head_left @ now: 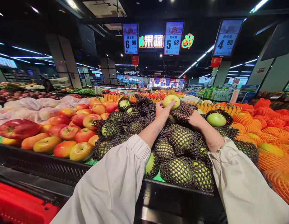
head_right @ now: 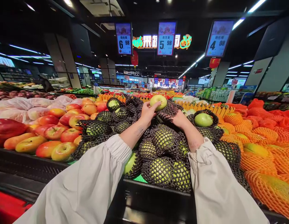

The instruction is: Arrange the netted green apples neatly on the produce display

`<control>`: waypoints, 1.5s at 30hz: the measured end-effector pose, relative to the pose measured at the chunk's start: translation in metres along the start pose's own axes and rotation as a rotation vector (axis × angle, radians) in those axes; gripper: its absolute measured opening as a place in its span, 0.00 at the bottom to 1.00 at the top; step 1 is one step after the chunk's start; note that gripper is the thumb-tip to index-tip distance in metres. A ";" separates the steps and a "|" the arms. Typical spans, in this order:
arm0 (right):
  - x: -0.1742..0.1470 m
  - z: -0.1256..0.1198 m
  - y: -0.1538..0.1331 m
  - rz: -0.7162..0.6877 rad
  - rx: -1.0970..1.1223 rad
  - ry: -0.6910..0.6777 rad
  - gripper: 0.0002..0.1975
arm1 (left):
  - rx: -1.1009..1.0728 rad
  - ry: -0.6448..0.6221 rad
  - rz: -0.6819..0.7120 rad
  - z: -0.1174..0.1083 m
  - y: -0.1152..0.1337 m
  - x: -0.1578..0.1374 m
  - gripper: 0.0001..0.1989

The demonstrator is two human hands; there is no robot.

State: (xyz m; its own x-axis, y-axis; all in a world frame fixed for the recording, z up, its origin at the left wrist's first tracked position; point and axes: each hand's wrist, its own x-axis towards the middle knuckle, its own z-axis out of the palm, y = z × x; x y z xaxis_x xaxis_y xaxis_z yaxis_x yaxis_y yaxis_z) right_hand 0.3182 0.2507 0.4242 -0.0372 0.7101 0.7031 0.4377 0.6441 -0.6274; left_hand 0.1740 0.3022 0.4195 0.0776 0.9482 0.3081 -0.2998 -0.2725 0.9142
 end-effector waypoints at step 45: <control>-0.004 0.000 0.015 0.471 0.165 0.349 0.18 | -0.164 -0.302 0.242 0.003 0.002 -0.009 0.10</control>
State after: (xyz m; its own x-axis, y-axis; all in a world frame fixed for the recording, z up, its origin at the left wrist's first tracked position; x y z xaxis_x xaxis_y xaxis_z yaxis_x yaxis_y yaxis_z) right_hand 0.3251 0.2579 0.4117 0.4352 0.8123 0.3883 0.1898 0.3388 -0.9215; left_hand 0.1757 0.2929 0.4198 0.2540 0.7631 0.5943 -0.4892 -0.4286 0.7596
